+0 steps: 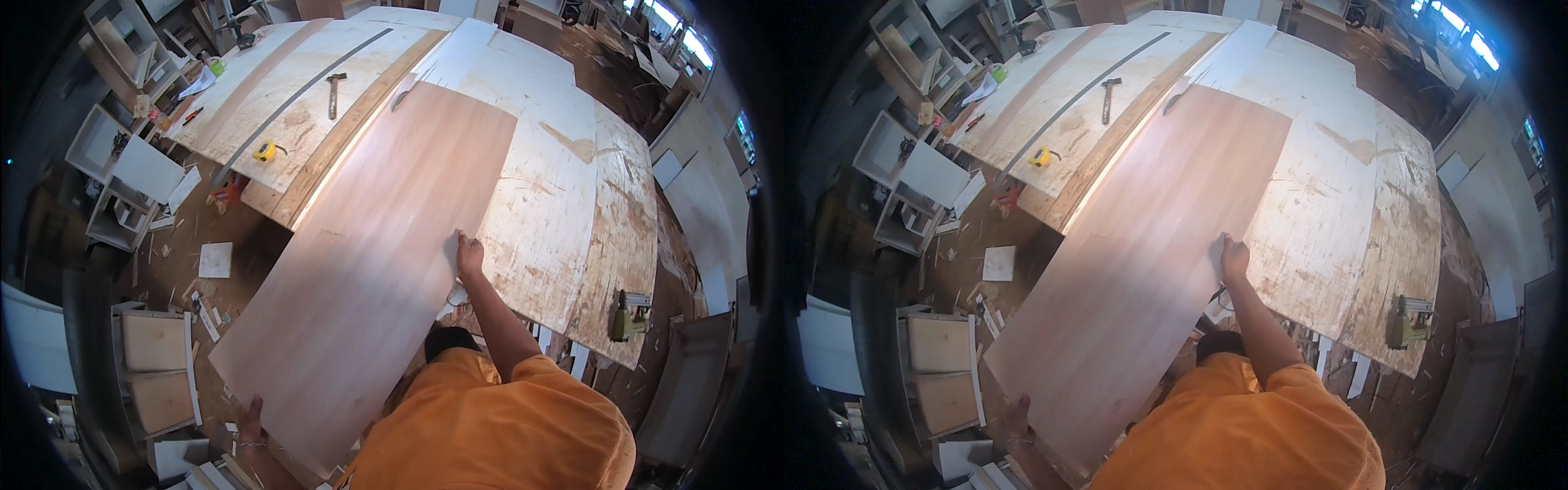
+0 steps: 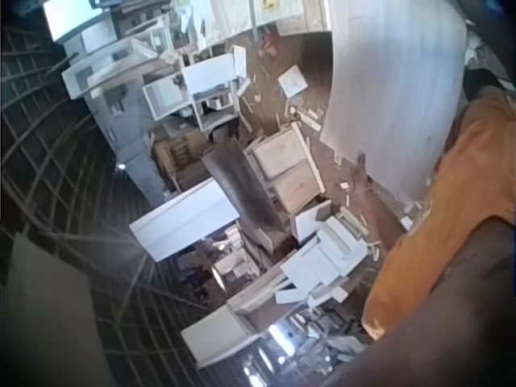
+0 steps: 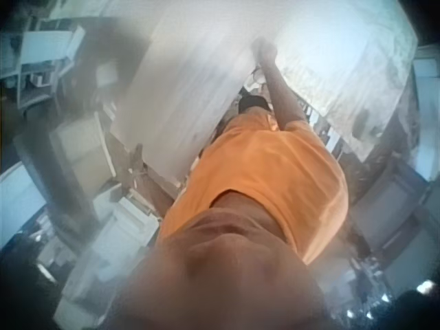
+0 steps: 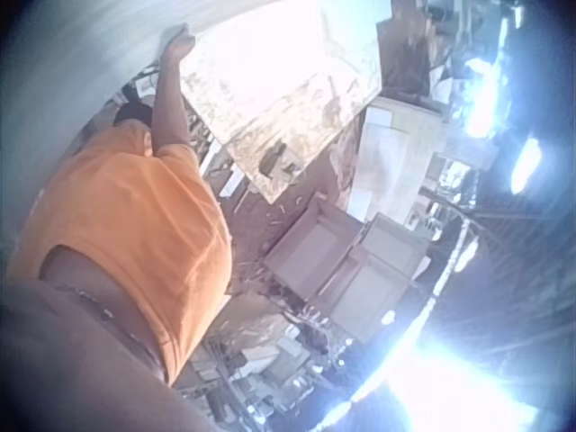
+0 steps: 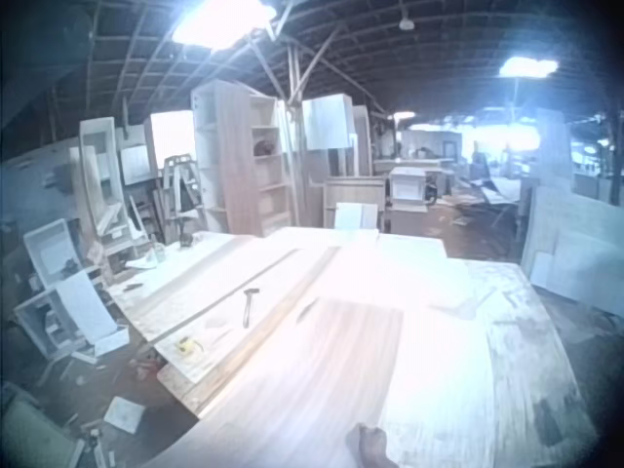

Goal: The person handles large white and light-brown panels on a workbench in a workshop. They repeatedly lift, flip, and align the panels, occasionally using a hammer and tape measure to adjust positions. The person also moves smaller wooden pieces and tools around the workspace.

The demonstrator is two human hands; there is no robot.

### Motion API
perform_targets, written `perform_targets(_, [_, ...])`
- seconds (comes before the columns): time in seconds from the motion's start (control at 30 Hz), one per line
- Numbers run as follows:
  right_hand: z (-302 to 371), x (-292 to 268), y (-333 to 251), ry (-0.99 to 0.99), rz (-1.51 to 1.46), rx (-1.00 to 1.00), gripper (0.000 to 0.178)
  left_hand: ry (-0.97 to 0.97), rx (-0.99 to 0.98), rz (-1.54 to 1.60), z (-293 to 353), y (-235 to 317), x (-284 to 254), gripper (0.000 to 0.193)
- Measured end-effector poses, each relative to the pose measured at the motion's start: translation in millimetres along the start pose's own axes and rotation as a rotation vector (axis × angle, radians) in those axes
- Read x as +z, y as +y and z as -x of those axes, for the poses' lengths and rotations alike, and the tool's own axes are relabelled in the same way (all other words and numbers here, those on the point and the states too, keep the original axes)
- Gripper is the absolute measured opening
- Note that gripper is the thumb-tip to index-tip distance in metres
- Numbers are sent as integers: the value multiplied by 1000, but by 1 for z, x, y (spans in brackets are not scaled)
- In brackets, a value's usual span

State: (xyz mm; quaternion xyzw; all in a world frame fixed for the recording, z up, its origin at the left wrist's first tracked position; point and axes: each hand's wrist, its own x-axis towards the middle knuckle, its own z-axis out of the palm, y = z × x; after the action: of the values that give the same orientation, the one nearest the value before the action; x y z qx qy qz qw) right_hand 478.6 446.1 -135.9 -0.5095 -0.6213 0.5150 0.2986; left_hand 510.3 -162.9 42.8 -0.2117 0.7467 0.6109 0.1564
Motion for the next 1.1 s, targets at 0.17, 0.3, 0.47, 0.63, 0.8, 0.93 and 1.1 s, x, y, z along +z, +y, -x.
perform_targets(0.17, [-114, 3, -15, 67, 68, -87, 47, -91, -275, 458, -34, -29, 106, 40])
perform_targets(0.3, [-193, 1, -27, 78, 153, -85, 55, -7, -309, 405, -38, -83, 155, 16])
perform_targets(0.47, [-308, 0, -31, 245, 292, -228, 52, 97, -256, 289, -58, -34, 266, 10])
perform_targets(0.63, [-345, -28, -34, -237, -115, 155, 38, 65, -193, 249, -104, -3, 347, 7])
perform_targets(0.8, [-234, -67, -41, -619, -183, 304, 33, 80, -219, 310, -128, -2, 409, 6])
perform_targets(0.93, [-146, -79, 26, -762, -128, 160, 31, 88, -239, 212, -137, 13, 436, 8])
perform_targets(1.1, [-47, -65, -32, -906, -225, 706, 35, 32, -250, 200, -149, 4, 441, 10])
